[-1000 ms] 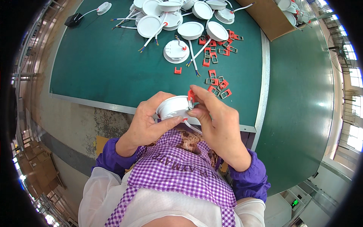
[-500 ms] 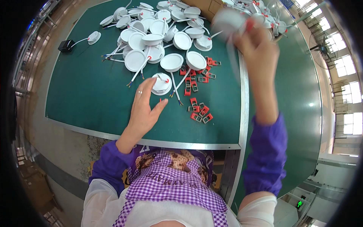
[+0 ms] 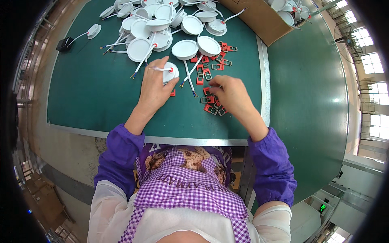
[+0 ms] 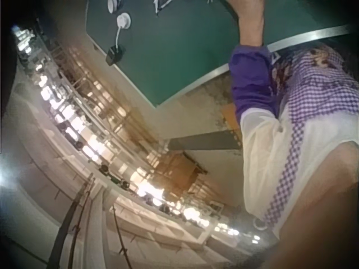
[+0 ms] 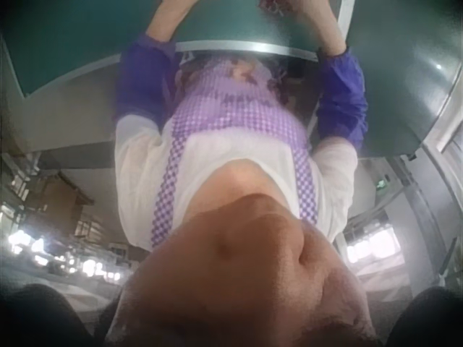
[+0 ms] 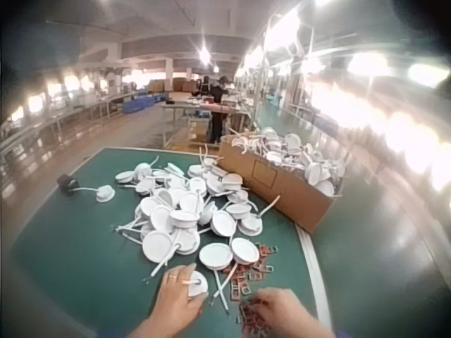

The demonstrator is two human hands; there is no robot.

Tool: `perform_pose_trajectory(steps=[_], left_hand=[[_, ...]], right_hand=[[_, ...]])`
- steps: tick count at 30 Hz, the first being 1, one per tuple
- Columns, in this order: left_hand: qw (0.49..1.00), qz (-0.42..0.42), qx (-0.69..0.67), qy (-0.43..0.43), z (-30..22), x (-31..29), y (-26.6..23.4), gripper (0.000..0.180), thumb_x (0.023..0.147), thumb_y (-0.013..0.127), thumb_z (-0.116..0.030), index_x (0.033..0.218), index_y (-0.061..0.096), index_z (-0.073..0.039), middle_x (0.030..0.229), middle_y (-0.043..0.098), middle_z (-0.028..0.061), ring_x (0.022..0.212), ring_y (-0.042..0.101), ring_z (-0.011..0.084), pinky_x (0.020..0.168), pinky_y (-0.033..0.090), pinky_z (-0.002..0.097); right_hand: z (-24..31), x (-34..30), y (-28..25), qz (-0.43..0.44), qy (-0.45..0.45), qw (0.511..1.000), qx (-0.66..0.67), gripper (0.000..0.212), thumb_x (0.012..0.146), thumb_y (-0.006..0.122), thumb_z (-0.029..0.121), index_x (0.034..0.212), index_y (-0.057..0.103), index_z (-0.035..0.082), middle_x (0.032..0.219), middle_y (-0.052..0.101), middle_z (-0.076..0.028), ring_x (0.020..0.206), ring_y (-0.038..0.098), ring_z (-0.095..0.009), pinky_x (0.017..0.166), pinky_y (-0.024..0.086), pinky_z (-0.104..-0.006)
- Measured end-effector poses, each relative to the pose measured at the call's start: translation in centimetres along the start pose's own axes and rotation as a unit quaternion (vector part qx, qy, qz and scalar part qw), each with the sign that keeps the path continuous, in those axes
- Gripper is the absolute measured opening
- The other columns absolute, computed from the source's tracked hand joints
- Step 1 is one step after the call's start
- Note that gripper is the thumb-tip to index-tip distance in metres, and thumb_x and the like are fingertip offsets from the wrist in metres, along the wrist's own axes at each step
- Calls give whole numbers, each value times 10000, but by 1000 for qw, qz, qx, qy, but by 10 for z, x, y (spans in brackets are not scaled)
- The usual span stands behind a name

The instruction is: The person attaches red sleeves onto metal spring clips by hand, fastens the clips onto circular light fixtures, and places the assembled lights into a box.

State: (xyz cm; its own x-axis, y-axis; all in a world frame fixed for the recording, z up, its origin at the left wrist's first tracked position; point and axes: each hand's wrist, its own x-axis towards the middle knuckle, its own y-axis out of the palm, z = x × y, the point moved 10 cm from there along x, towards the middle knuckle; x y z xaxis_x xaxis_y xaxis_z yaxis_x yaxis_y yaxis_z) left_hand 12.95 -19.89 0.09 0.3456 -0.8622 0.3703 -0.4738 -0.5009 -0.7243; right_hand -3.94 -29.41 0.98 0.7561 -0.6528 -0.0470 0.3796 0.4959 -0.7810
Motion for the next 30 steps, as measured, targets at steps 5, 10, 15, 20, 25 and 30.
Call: perform_pose_trajectory(steps=[5,10,15,20,25,30], left_hand=[[990,-77,-101,-58,-4,-23,-39,682,720,800,-145,1302,477,7,1264,446,246,1169,468,364,980,422,448],[875,-31,-427,-225,14,-55,-33,635,754,814,-96,1275,458,-27,1160,523,109,1081,556,213,889,500,328],[750,-15,-588,-302,14,-93,-20,663,766,834,-149,1296,452,-29,1152,574,58,1096,555,163,923,479,299],[709,15,-633,-312,-1,-109,-10,600,831,772,-136,1321,444,-26,1176,574,63,1111,558,171,949,474,306],[647,18,-687,-331,-8,-125,4,518,877,697,-36,1304,408,9,1132,578,80,1032,595,156,924,502,284],[577,25,-725,-374,-15,-133,13,395,889,656,14,1240,475,15,1113,626,107,1020,636,163,905,532,305]], right_hand=[[7,0,17,48,-5,996,-78,222,789,685,46,1008,651,26,925,617,-159,858,622,-325,752,497,-410],[10,-2,23,69,-20,989,-131,236,792,670,44,1022,620,32,980,602,-173,903,615,-365,787,497,-442],[21,-12,15,48,-12,997,-66,237,803,669,42,1035,625,31,993,600,-165,915,616,-354,781,499,-432],[34,-24,35,57,-77,988,-121,222,825,645,29,1046,624,38,942,592,-153,896,618,-351,768,499,-423],[32,-21,40,94,-43,986,-134,255,832,622,-3,1084,608,37,933,589,-134,885,613,-365,765,505,-428],[40,-33,1,-52,-4,996,67,228,863,623,-15,1087,599,17,933,653,-103,805,678,-237,684,541,-332]])
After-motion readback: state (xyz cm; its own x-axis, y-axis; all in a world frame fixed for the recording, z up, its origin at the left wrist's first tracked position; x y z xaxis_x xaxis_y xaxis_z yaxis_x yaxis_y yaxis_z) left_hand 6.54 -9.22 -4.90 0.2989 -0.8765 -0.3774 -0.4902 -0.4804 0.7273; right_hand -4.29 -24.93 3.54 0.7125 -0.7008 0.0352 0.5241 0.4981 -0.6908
